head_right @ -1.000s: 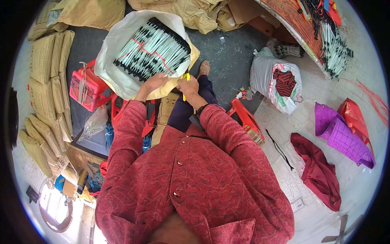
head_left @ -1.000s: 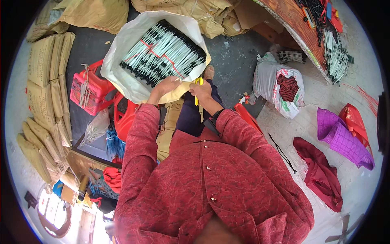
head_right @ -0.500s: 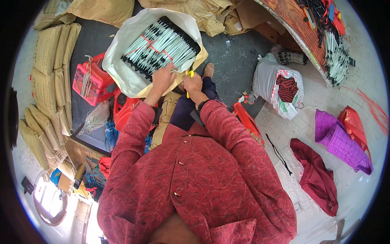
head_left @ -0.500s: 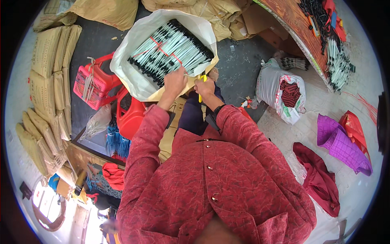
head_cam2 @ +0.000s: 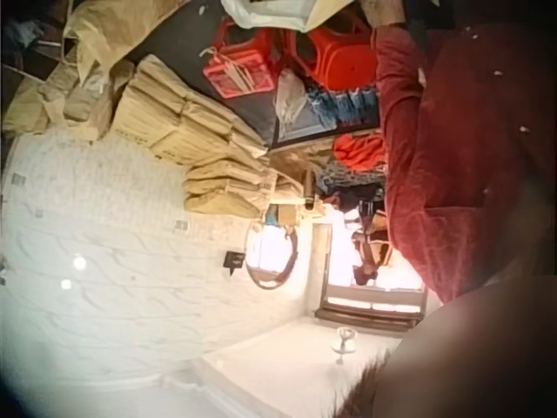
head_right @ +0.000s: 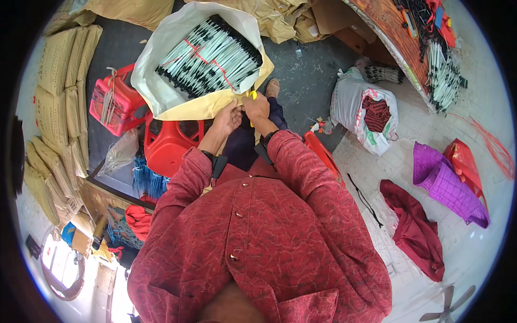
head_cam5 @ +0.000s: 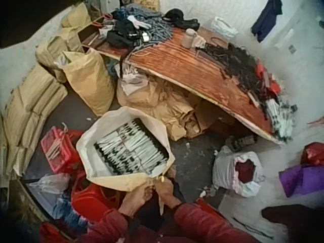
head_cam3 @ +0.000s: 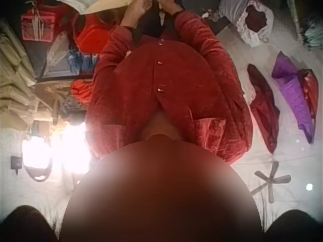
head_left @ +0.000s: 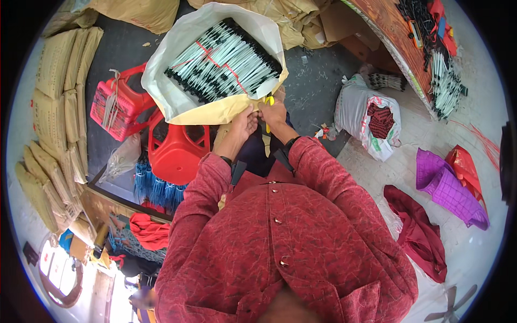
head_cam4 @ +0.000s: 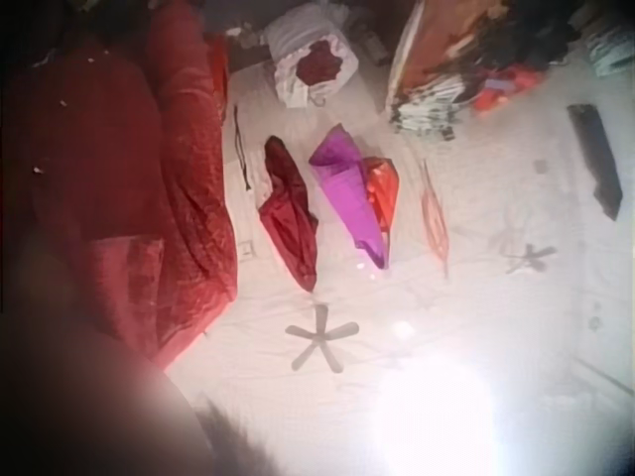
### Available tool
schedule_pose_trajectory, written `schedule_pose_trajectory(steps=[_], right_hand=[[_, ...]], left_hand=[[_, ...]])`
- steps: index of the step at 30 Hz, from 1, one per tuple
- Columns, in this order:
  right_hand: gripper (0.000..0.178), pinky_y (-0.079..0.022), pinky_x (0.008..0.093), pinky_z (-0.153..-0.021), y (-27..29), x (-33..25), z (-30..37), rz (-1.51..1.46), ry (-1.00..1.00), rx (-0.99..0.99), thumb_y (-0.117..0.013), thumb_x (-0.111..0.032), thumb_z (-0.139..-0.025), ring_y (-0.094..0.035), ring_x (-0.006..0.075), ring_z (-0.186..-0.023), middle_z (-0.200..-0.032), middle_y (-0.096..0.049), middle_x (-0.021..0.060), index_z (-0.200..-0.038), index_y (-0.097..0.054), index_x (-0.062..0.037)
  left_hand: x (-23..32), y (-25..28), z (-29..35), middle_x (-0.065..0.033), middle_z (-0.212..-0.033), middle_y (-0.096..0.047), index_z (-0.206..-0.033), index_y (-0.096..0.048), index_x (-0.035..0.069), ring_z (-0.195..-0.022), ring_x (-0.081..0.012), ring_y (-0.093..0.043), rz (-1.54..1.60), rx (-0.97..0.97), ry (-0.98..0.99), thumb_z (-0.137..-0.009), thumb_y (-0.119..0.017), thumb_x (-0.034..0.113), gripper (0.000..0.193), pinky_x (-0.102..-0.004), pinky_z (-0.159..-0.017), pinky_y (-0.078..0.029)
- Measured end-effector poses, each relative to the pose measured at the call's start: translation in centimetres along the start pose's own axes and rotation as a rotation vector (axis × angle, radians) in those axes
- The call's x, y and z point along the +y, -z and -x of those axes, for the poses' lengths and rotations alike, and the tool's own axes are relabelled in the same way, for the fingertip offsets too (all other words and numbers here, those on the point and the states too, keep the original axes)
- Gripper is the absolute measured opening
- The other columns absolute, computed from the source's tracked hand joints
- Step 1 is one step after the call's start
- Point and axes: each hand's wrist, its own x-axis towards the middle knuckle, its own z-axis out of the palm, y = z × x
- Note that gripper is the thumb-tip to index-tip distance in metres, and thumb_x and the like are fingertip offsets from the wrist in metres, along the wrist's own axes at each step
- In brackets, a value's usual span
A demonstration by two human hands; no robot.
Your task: Organize bundles of wire harnesses and pack them into a plastic liner inside a large paper sack.
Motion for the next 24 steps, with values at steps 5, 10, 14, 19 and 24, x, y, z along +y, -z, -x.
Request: schedule_pose_trajectory(steps=[5, 10, 14, 19, 24], right_hand=[[0.023, -0.051, 0.0309, -0.058, 2.2, -1.4, 1.1, -0.066, -0.089, -0.169, -0.066, -0.021, -0.079, -0.064, 0.0159, -0.061, -0.070, -0.065, 0.0084, -0.086, -0.062, 0.0006], [0.016, -0.052, 0.0299, -0.064, 6.4, -0.4, 2.0, 0.118, 0.035, -0.366, -0.064, -0.013, -0.083, -0.065, 0.0146, -0.071, -0.081, -0.067, 0.0094, -0.090, -0.064, 0.0014], [0.019, -0.050, 0.0333, -0.063, 6.9, 2.4, 3.3, 0.381, 0.367, -0.371, -0.061, -0.018, -0.085, -0.065, 0.0209, -0.069, -0.077, -0.066, 0.0137, -0.093, -0.068, -0.0025], [0.021, -0.049, 0.0369, -0.063, 6.5, 1.2, 5.3, 0.493, 0.183, -0.440, -0.056, -0.019, -0.087, -0.065, 0.0270, -0.068, -0.076, -0.065, 0.0182, -0.095, -0.072, -0.0080], [0.020, -0.046, 0.0309, -0.062, 5.4, 0.6, 5.2, 0.524, 0.057, -0.528, -0.062, -0.005, -0.080, -0.058, 0.0155, -0.065, -0.077, -0.064, 0.0093, -0.096, -0.072, -0.0080]], left_hand=[[-1.5, 0.6, -0.8, 0.0026, -0.073, -0.059, -0.085, -0.061, 0.011, -0.063, -0.0088, -0.055, 0.065, -0.006, -0.113, -0.087, -0.067, 0.045, 0.034, -0.0225, -0.061, -0.047], [-0.8, 0.4, -0.2, 0.0023, -0.072, -0.058, -0.083, -0.060, 0.011, -0.064, -0.0098, -0.055, 0.255, -0.064, -0.175, -0.088, -0.066, 0.041, 0.031, -0.0233, -0.061, -0.047], [-0.6, 0.4, -0.3, 0.0018, -0.072, -0.058, -0.082, -0.059, 0.011, -0.064, -0.0102, -0.054, 0.279, -0.085, -0.172, -0.088, -0.066, 0.041, 0.031, -0.0239, -0.060, -0.047], [-1.3, 0.5, -0.6, 0.0016, -0.071, -0.057, -0.081, -0.059, 0.011, -0.064, -0.0108, -0.054, 0.297, -0.060, -0.137, -0.088, -0.067, 0.041, 0.032, -0.0244, -0.060, -0.047], [-1.7, 0.5, -1.4, 0.0024, -0.069, -0.055, -0.080, -0.059, 0.013, -0.063, -0.0108, -0.053, 0.269, -0.031, -0.156, -0.087, -0.067, 0.043, 0.032, -0.0248, -0.060, -0.047]])
